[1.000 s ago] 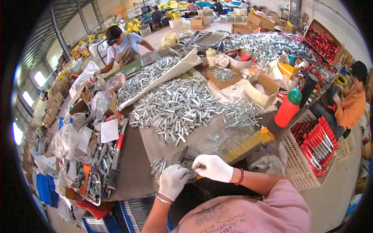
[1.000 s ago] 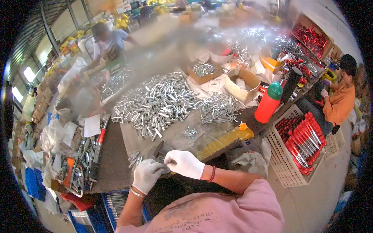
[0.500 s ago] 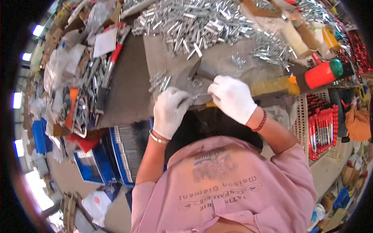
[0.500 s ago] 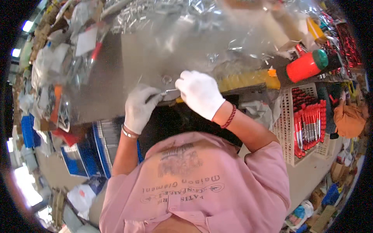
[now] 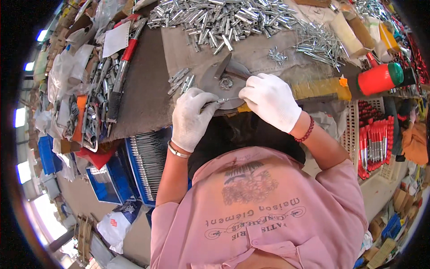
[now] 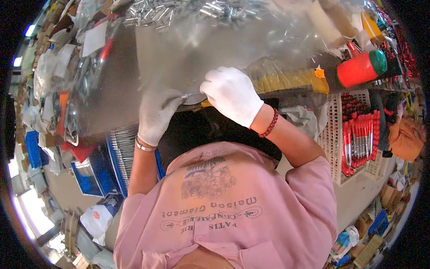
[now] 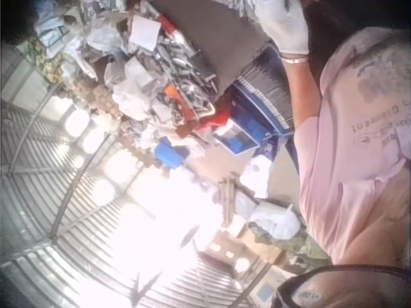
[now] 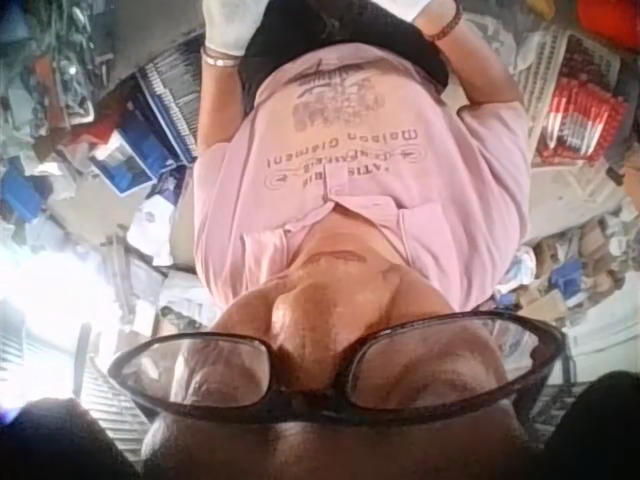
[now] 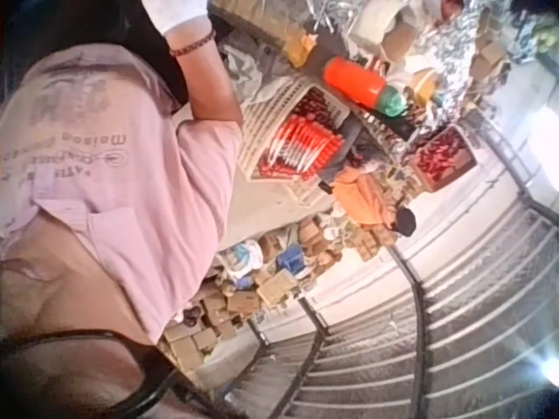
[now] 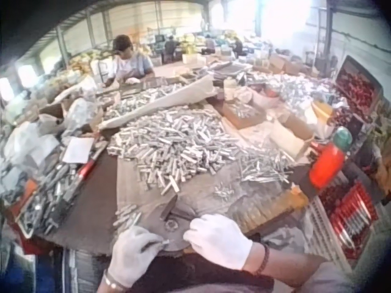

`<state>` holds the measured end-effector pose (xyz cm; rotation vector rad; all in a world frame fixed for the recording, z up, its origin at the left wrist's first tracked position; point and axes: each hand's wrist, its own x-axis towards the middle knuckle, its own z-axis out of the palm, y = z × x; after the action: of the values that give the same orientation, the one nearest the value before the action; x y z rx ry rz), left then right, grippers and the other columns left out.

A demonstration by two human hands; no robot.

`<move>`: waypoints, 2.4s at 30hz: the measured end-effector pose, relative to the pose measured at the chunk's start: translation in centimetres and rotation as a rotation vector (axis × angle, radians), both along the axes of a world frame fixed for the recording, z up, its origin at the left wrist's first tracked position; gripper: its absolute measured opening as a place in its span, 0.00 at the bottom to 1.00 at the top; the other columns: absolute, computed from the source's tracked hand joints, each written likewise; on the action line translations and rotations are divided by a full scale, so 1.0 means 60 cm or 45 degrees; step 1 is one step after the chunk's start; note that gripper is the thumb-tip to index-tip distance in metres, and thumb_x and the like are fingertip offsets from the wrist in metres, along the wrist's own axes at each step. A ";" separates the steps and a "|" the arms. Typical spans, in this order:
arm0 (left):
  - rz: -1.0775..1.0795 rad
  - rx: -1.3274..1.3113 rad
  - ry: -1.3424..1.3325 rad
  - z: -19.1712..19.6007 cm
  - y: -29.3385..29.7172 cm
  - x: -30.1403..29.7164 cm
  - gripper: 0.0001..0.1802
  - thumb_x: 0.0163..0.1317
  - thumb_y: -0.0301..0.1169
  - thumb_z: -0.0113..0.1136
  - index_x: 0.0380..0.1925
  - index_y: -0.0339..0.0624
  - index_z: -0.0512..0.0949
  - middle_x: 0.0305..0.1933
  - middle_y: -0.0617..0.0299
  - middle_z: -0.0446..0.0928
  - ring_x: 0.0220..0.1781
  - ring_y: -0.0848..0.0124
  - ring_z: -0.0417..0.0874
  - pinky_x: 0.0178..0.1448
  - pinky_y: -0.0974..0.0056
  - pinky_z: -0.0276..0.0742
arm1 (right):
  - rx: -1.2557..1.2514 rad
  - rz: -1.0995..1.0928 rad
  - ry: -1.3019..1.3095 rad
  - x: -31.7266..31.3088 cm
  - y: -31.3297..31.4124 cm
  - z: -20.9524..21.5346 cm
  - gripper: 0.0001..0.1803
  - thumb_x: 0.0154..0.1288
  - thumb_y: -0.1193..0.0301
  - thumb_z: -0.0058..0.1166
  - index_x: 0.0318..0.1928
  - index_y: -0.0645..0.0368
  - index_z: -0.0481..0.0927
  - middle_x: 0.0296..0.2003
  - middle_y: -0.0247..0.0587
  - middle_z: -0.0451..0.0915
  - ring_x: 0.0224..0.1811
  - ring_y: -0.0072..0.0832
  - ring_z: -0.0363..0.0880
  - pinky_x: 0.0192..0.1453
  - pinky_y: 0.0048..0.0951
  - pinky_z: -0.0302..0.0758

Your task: Assemble small metal hardware components using a hammer and organizing them into a tray.

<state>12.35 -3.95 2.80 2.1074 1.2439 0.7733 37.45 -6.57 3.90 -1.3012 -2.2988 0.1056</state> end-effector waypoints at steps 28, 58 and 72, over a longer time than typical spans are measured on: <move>0.001 0.077 -0.120 0.002 -0.003 0.010 0.08 0.53 0.22 0.78 0.31 0.41 0.87 0.36 0.55 0.82 0.39 0.55 0.84 0.44 0.56 0.78 | 0.103 -0.609 -0.006 0.151 0.033 -0.029 0.01 0.63 0.71 0.66 0.35 0.49 0.87 0.34 0.36 0.82 0.42 0.38 0.85 0.44 0.38 0.82; -0.015 0.125 -0.119 -0.011 -0.003 0.000 0.07 0.51 0.23 0.75 0.31 0.44 0.87 0.35 0.57 0.80 0.41 0.55 0.84 0.47 0.54 0.79 | -0.299 -0.332 0.283 0.061 0.057 0.006 0.05 0.63 0.76 0.67 0.39 0.59 0.85 0.37 0.40 0.82 0.36 0.31 0.87 0.43 0.30 0.82; -0.011 0.036 -0.139 -0.020 -0.002 -0.003 0.07 0.51 0.25 0.75 0.31 0.44 0.85 0.36 0.56 0.80 0.41 0.52 0.83 0.46 0.52 0.79 | -0.220 0.075 0.284 -0.063 0.031 0.002 0.04 0.59 0.73 0.67 0.34 0.53 0.83 0.33 0.38 0.81 0.38 0.41 0.84 0.42 0.39 0.81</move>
<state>12.17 -4.08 1.59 2.0624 1.1711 0.8945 33.68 -4.73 4.03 -1.2354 -2.1748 0.4552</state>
